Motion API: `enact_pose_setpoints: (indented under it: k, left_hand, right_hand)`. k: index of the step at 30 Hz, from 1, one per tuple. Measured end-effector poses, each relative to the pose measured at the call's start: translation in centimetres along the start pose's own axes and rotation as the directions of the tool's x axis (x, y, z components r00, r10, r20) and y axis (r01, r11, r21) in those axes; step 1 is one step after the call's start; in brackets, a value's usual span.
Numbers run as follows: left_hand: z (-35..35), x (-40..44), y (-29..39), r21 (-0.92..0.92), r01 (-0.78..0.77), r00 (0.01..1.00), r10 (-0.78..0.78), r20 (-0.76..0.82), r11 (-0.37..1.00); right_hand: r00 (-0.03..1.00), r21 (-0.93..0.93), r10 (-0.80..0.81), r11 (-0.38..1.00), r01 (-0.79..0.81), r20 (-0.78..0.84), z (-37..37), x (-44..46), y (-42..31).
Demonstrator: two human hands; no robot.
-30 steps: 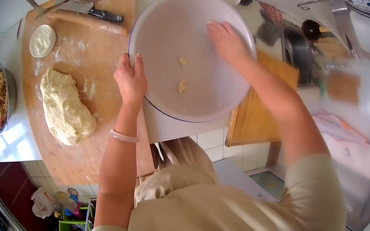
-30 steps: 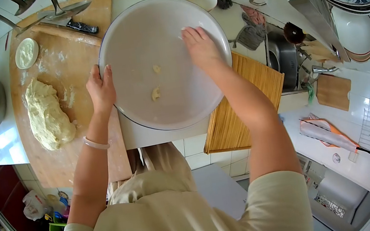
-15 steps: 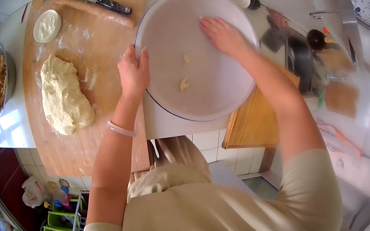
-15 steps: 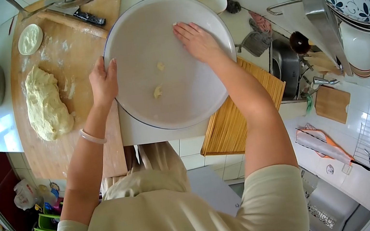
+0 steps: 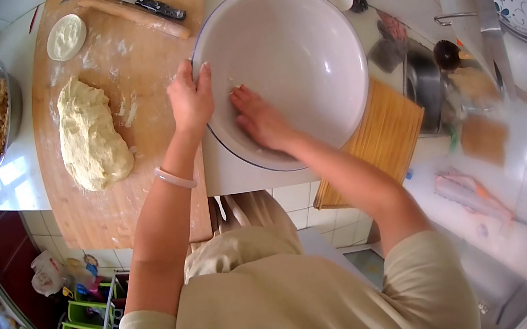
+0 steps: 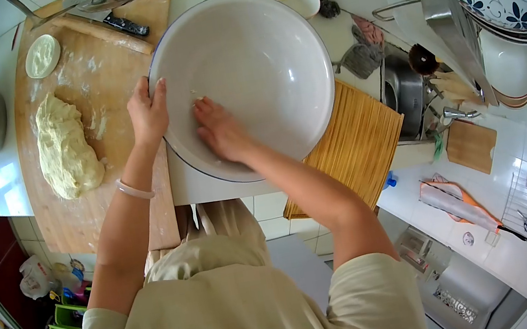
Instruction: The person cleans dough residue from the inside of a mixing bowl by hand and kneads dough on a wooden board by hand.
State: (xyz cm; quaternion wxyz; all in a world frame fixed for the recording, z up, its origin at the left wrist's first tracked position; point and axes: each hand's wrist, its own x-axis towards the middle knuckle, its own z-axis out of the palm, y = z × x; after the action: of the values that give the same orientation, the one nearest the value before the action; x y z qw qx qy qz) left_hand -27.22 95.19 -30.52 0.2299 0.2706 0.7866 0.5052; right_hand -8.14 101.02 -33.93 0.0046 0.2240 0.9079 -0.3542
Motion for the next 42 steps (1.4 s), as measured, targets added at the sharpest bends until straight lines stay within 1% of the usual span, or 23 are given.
enact_pose_setpoints:
  k: [1, 3, 4, 6, 7, 9, 10, 11, 13, 14, 16, 20, 22, 23, 25, 32, 34, 35, 37, 38, 39, 40, 42]
  left_hand:
    - [-0.1, -0.1, 0.1, 0.002, 0.003, 1.0, -0.003, 0.005, 1.0]
    - [-0.3, 0.0, 0.4, 0.042, -0.007, 1.0, 0.007, 0.013, 0.999]
    - [-0.3, 0.0, 0.3, 0.04, -0.003, 1.0, 0.002, 0.014, 0.999]
    - [-0.2, 0.0, 0.1, 0.002, 0.024, 0.999, -0.024, 0.022, 1.0]
    - [-0.3, -0.2, 0.3, 0.003, 0.027, 0.999, -0.027, 0.022, 1.0]
    - [-0.4, -0.2, 1.2, -0.001, 0.101, 0.994, -0.101, 0.034, 0.995]
    - [-0.4, -0.2, 1.1, -0.001, 0.098, 0.995, -0.098, 0.032, 0.995]
    - [-0.2, -0.1, 0.8, 0.019, 0.091, 0.995, -0.091, 0.037, 0.996]
    - [-0.3, -0.1, 0.4, 0.046, 0.088, 0.995, -0.089, 0.036, 0.995]
    - [-0.3, -0.1, 0.5, 0.041, 0.072, 0.997, -0.074, 0.028, 0.997]
    - [-0.1, -0.1, 0.4, 0.04, 0.058, 0.998, -0.059, 0.017, 0.997]
    - [-0.1, 0.1, 0.3, 0.019, 0.014, 1.0, -0.014, 0.008, 1.0]
    - [-0.2, -0.2, 0.3, 0.028, 0.03, 0.999, -0.031, 0.029, 0.999]
    - [-0.2, 0.0, 0.3, 0.029, 0.047, 0.998, -0.048, 0.036, 0.998]
    - [-0.4, 0.1, 0.4, 0.028, 0.066, 0.997, -0.067, 0.039, 0.997]
    - [-0.3, 0.1, 0.6, 0.022, 0.066, 0.997, -0.067, 0.028, 0.998]
    - [-0.3, 0.0, 0.6, 0.0, 0.101, 0.994, -0.101, 0.047, 0.995]
    - [-0.1, 0.0, 0.7, -0.004, 0.102, 0.994, -0.102, 0.05, 0.995]
    - [-0.2, -0.1, 0.6, 0.001, 0.066, 0.998, -0.066, 0.014, 0.998]
    - [-0.2, -0.3, 0.4, 0.006, 0.072, 0.997, -0.072, 0.015, 0.997]
    - [-0.3, -0.1, 0.3, 0.017, 0.079, 0.996, -0.08, 0.031, 0.997]
    - [-0.3, 0.0, 0.4, 0.026, 0.086, 0.995, -0.087, 0.046, 0.996]
    - [-0.3, 0.1, 0.4, 0.015, 0.072, 0.997, -0.072, 0.041, 0.997]
  right_hand:
    - [1.0, 0.004, 0.005, 1.0, -0.005, 0.001, -1.2, 0.1, -0.2]
    - [0.964, -0.021, 0.245, 0.97, -0.244, 0.101, -5.0, 0.2, 1.3]
    - [0.963, -0.022, 0.247, 0.969, -0.246, 0.105, -5.8, -0.3, 3.2]
    - [0.939, -0.263, 0.282, 0.908, -0.327, -0.195, -5.9, -1.6, 7.3]
    - [0.94, -0.262, 0.283, 0.908, -0.327, -0.192, -5.0, -1.7, 7.2]
    - [0.942, -0.376, 0.22, 0.875, -0.306, -0.255, -2.7, -1.3, 5.8]
    - [0.95, -0.27, 0.234, 0.92, -0.285, -0.206, -2.6, -1.3, 3.0]
    - [0.952, -0.271, 0.224, 0.922, -0.277, -0.21, -2.2, -0.8, 2.1]
    - [0.965, 0.047, 0.226, 0.974, -0.222, -0.135, -1.2, 0.1, 0.4]
    - [0.966, 0.051, 0.222, 0.975, -0.217, -0.134, -0.4, 1.3, -0.5]
    - [0.983, -0.007, 0.031, 0.999, -0.033, -0.179, 0.9, 3.8, -1.4]
    - [0.975, -0.032, -0.006, 0.999, -0.001, -0.223, 0.8, 3.0, -0.7]
    - [0.991, 0.034, -0.026, 0.999, 0.022, 0.128, -1.9, -0.1, 0.6]
    - [0.992, 0.032, -0.026, 0.999, 0.022, 0.127, -2.8, -1.5, 0.5]
    - [0.922, 0.012, 0.019, 1.0, -0.026, 0.387, -4.6, -4.4, -0.1]
    - [0.897, -0.327, -0.055, 0.92, 0.217, 0.438, -10.0, -6.6, 4.3]
    - [0.928, -0.622, 0.283, 0.779, -0.076, 0.242, -10.5, -6.7, 4.2]
    - [0.927, -0.624, 0.287, 0.777, -0.077, 0.242, -11.3, -6.1, 4.2]
    - [0.866, -0.387, 0.5, 0.802, -0.455, 0.019, -13.3, -3.4, 5.5]
    - [0.865, -0.384, 0.502, 0.804, -0.455, 0.026, -13.4, -2.6, 6.8]
    - [0.96, -0.486, 0.279, 0.839, -0.246, -0.004, -13.4, -1.8, 8.6]
    - [0.999, -0.587, 0.036, 0.809, -0.034, -0.008, -13.2, -1.4, 9.4]
    - [0.999, -0.658, 0.009, 0.752, -0.036, -0.043, -12.2, -1.9, 10.4]
